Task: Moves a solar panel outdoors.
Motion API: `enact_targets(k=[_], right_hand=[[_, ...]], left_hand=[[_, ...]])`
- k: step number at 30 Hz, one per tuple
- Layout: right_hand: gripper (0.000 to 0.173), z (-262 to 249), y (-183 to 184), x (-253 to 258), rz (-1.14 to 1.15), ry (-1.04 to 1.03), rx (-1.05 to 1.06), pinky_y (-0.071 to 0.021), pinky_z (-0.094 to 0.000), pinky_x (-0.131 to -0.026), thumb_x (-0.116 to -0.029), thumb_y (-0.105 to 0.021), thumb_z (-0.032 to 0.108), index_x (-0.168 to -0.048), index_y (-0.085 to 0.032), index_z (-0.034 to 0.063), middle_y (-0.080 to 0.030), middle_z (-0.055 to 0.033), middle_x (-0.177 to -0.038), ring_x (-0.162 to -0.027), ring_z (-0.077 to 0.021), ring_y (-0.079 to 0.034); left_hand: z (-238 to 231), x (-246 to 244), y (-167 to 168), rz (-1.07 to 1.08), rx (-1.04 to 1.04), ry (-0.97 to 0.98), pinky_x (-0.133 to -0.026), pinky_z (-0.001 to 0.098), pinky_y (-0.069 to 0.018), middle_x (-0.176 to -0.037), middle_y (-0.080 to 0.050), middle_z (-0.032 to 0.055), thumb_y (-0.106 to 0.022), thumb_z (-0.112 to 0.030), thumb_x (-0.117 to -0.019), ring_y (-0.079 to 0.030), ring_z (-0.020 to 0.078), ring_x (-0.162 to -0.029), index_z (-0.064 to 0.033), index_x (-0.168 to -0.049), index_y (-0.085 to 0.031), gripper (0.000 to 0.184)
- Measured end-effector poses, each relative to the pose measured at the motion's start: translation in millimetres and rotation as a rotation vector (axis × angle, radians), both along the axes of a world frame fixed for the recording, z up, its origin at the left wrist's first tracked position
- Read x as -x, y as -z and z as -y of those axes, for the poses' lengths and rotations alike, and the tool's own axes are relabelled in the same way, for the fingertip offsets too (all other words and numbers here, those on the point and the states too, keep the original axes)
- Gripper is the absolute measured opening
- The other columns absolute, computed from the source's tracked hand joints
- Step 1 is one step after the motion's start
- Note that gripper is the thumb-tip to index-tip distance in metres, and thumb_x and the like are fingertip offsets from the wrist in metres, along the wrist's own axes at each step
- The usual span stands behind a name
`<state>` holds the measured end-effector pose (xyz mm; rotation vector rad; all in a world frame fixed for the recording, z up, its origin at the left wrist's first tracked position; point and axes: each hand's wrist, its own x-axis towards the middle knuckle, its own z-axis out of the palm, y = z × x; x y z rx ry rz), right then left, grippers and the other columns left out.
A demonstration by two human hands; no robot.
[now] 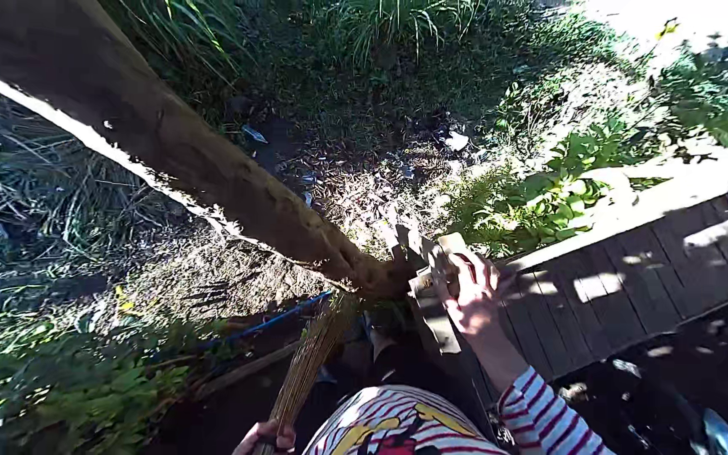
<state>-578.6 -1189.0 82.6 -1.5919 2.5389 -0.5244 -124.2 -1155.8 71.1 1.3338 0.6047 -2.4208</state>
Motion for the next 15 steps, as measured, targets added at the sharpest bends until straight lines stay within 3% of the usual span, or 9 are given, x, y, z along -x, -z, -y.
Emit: enact_targets(k=[2, 5, 10, 12, 15], right_hand=[[0.049, -1, -1, -1, 0.025, 0.000, -0.030, -0.0370, -0.0680, -0.110, -0.0917, -0.066, 0.039, -0.132, -0.068, 0.0104, -0.060, -0.0168, -0.142, -0.136, -0.0430, -0.051], [0.051, -1, -6, -2, 0.045, 0.008, -0.076, -0.0329, -0.0705, -0.112, -0.0928, -0.067, 0.039, -0.136, -0.066, 0.0120, -0.057, -0.0150, -0.146, -0.138, -0.0418, -0.049], [0.055, 1, -23, -9, 0.070, 0.066, -0.224, -0.0198, -0.0729, -0.117, -0.0951, -0.065, 0.039, -0.143, -0.059, 0.0119, -0.051, -0.0147, -0.153, -0.146, -0.0407, -0.040], [0.055, -1, -25, -20, 0.046, 0.089, -0.246, -0.0229, -0.0660, -0.120, -0.0967, -0.063, 0.039, -0.143, -0.059, 0.0081, -0.050, -0.0165, -0.153, -0.148, -0.0393, -0.038], [0.068, -13, -35, -74, 0.160, 0.160, -0.143, -0.0262, -0.0565, -0.123, -0.0920, -0.071, 0.030, -0.147, -0.049, -0.0044, -0.041, -0.0274, -0.157, -0.149, -0.0427, -0.033]], left_hand=[[5, -2, -14, 0.153, 0.014, 0.054, -0.057, 0.0202, -0.0583, -0.080, -0.069, 0.0056, -0.031, -0.029, -0.1027, -0.070, 0.0113, -0.065, -0.0095, -0.091, -0.062, 0.038], [6, -20, -26, 0.283, 0.089, 0.120, -0.056, 0.0210, -0.0579, -0.078, -0.070, 0.0050, -0.025, -0.028, -0.1056, -0.070, 0.0113, -0.063, -0.0108, -0.090, -0.061, 0.042], [2, -80, -32, 0.137, 0.168, -0.007, -0.059, 0.0178, -0.0581, -0.078, -0.067, 0.0023, -0.029, -0.026, -0.1022, -0.069, 0.0077, -0.066, -0.0115, -0.090, -0.061, 0.037], [-1, -111, -35, 0.128, 0.203, -0.130, -0.058, 0.0177, -0.0586, -0.078, -0.067, 0.0028, -0.033, -0.025, -0.1008, -0.070, 0.0082, -0.066, -0.0104, -0.091, -0.061, 0.033], [-9, -181, -27, 0.068, 0.271, -0.330, -0.060, 0.0210, -0.0602, -0.081, -0.069, 0.0073, -0.040, -0.023, -0.0997, -0.072, 0.0137, -0.069, -0.0063, -0.093, -0.060, 0.027]])
